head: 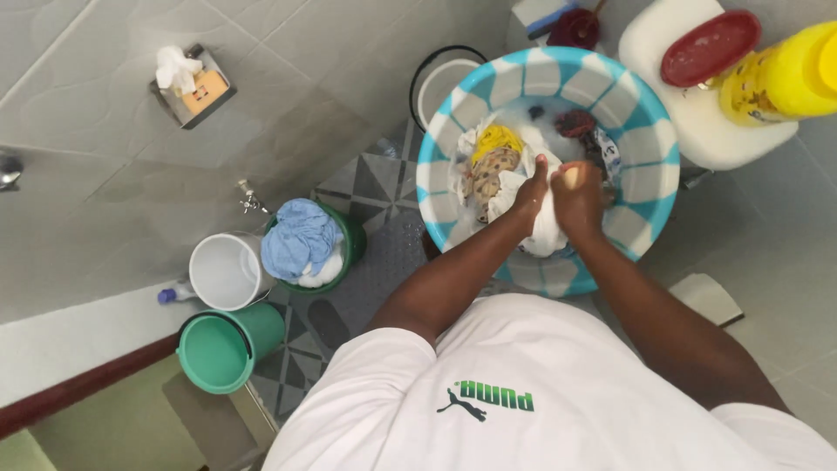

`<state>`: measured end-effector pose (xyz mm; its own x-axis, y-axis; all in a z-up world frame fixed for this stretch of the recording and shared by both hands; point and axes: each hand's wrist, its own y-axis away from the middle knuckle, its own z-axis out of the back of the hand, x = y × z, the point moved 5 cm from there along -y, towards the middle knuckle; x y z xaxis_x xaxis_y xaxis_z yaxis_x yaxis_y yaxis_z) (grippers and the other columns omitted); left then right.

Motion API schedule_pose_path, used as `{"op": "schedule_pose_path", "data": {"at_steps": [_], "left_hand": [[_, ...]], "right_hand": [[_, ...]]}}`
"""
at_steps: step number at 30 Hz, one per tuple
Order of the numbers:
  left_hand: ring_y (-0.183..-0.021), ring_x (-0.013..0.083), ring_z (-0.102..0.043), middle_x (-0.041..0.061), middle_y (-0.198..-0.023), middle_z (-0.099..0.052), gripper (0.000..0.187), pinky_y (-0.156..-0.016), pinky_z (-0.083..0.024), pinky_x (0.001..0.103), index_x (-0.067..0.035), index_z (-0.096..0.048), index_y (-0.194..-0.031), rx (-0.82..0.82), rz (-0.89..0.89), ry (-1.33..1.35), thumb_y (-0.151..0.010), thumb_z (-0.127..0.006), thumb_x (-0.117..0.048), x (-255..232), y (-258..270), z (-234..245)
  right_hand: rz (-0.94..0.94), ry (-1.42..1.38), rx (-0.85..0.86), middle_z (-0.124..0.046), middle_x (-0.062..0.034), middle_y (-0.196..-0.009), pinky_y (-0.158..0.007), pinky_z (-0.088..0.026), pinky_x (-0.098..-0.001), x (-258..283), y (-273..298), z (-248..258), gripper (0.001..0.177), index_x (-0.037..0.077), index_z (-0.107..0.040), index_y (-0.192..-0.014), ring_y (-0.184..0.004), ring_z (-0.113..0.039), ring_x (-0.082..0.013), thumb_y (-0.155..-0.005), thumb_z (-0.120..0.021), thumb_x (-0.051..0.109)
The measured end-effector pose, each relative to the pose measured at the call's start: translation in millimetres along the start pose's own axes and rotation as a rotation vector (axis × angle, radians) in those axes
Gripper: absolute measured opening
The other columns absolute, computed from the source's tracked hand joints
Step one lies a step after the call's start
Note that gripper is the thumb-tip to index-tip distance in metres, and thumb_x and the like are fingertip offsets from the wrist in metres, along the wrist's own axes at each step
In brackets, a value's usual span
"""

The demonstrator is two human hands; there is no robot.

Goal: The person washes clothes by hand in a blue and white basin. They add detergent from a yellow container, then scrub and agitate the garments with both hands, focusing on a white cloth with a bar of soap.

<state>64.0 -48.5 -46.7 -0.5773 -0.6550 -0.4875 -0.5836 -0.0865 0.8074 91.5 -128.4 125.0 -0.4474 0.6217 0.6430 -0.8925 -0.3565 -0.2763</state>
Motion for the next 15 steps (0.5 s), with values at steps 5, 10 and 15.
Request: {"op": "schedule_pose_path", "data": {"at_steps": [5, 10, 15], "left_hand": [[-0.099, 0.0213, -0.062, 0.009, -0.114, -0.064, 0.063, -0.086, -0.051, 0.039, -0.004, -0.059, -0.134, 0.215, -0.125, 0.247, -0.101, -0.055, -0.058, 1, 7, -18], [-0.097, 0.0177, -0.065, 0.008, -0.111, -0.067, 0.066, -0.084, -0.053, 0.032, -0.004, -0.06, -0.129, 0.212, -0.15, 0.297, -0.102, -0.05, -0.063, -30, 20, -18], [-0.095, 0.0158, -0.065, 0.006, -0.108, -0.068, 0.053, -0.08, -0.055, 0.033, -0.006, -0.064, -0.127, 0.214, -0.064, 0.189, -0.099, -0.059, -0.051, -45, 51, -18]], "right_hand": [[-0.492, -0.74, 0.143, -0.066, -0.017, -0.117, -0.089, -0.053, -0.0399, -29, -20, -18, 0.013, 0.007, -0.066, -0.109, -0.102, -0.065, -0.0268, -0.097, -0.064, 0.012], [-0.509, -0.534, 0.058, -0.067, -0.0144, -0.116, -0.085, -0.052, -0.0337, -10, -15, -16, 0.013, 0.004, -0.061, -0.108, -0.097, -0.064, -0.0206, -0.099, -0.066, 0.013], [-0.581, -0.785, -0.105, -0.071, -0.0129, -0.11, -0.088, -0.055, -0.0314, -30, -1, -41, 0.023, 0.002, -0.06, -0.109, -0.099, -0.065, -0.0185, -0.104, -0.069, 0.023]]}}
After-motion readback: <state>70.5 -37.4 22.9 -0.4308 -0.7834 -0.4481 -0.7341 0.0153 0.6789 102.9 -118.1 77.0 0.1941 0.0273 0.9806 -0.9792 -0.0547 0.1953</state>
